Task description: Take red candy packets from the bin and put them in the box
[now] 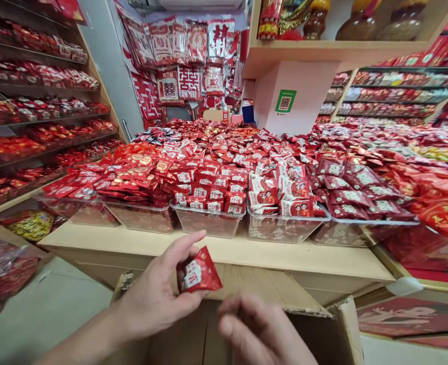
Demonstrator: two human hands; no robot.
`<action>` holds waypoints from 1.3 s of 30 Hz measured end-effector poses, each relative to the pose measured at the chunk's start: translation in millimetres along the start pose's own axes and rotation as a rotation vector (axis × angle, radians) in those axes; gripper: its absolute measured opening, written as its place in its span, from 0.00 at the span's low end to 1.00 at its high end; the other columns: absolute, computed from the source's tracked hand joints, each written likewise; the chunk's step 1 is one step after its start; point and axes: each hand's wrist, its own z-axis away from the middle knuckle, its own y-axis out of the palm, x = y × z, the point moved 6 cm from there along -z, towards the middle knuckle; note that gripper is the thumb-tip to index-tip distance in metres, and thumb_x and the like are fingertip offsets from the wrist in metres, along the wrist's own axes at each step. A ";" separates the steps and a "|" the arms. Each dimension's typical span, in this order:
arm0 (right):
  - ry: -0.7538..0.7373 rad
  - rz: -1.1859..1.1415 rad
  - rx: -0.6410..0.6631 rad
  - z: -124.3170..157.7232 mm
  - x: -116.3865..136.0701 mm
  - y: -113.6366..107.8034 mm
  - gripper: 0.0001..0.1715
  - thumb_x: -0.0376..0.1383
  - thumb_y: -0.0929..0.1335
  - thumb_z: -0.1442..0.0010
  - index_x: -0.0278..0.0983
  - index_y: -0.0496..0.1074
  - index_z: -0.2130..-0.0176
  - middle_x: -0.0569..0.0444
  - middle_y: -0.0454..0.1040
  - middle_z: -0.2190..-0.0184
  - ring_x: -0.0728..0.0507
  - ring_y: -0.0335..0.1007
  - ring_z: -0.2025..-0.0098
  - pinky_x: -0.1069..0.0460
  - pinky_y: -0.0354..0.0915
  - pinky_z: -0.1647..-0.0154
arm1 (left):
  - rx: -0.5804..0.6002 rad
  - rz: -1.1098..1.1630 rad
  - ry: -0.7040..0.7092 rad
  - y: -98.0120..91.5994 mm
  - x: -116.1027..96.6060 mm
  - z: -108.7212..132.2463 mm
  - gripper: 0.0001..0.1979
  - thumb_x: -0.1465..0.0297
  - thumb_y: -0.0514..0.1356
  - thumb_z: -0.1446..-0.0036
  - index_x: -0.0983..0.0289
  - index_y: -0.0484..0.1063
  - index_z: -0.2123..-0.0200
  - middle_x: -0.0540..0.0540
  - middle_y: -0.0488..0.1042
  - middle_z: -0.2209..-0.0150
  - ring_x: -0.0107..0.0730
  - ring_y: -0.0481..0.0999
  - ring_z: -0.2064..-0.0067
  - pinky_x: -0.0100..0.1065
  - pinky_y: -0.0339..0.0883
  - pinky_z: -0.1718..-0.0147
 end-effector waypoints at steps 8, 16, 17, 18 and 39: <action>-0.186 -0.284 -0.422 -30.4 9.4 -39.8 0.15 0.44 0.64 0.43 0.35 0.66 0.74 0.57 0.66 0.80 0.50 0.61 0.78 0.57 0.60 0.77 | 0.034 0.275 0.032 21.2 -1.3 -21.8 0.36 0.69 0.64 0.56 0.56 0.54 0.44 0.54 0.70 0.56 0.35 0.71 0.58 0.36 0.63 0.56; -0.180 -0.481 -0.452 -39.2 -9.4 -44.3 0.17 0.45 0.66 0.45 0.35 0.64 0.76 0.57 0.67 0.81 0.51 0.62 0.79 0.55 0.61 0.77 | -0.048 0.764 -0.227 28.7 28.3 -29.9 0.19 0.68 0.65 0.57 0.68 0.67 0.61 0.55 0.75 0.68 0.32 0.73 0.67 0.31 0.67 0.68; -0.170 -0.465 -0.447 -40.4 -10.1 -44.5 0.17 0.45 0.66 0.46 0.35 0.64 0.76 0.57 0.66 0.81 0.51 0.61 0.79 0.55 0.61 0.77 | -0.047 0.743 -0.216 29.4 28.6 -30.2 0.18 0.69 0.65 0.56 0.68 0.67 0.60 0.56 0.75 0.67 0.32 0.73 0.66 0.31 0.67 0.67; -0.171 -0.434 -0.449 -41.2 -9.7 -45.2 0.16 0.45 0.66 0.46 0.35 0.65 0.75 0.57 0.66 0.81 0.50 0.61 0.79 0.55 0.61 0.78 | -0.043 0.715 -0.199 29.7 28.3 -30.3 0.18 0.70 0.64 0.56 0.67 0.67 0.60 0.56 0.75 0.65 0.32 0.73 0.65 0.31 0.67 0.66; -0.360 -0.873 -0.776 -33.4 -7.3 -43.2 0.03 0.36 0.71 0.51 0.41 0.74 0.71 0.58 0.73 0.73 0.52 0.66 0.71 0.57 0.65 0.68 | -0.251 0.952 -0.123 17.7 22.7 -31.8 0.10 0.66 0.66 0.58 0.66 0.71 0.80 0.47 0.70 0.79 0.21 0.66 0.76 0.24 0.61 0.74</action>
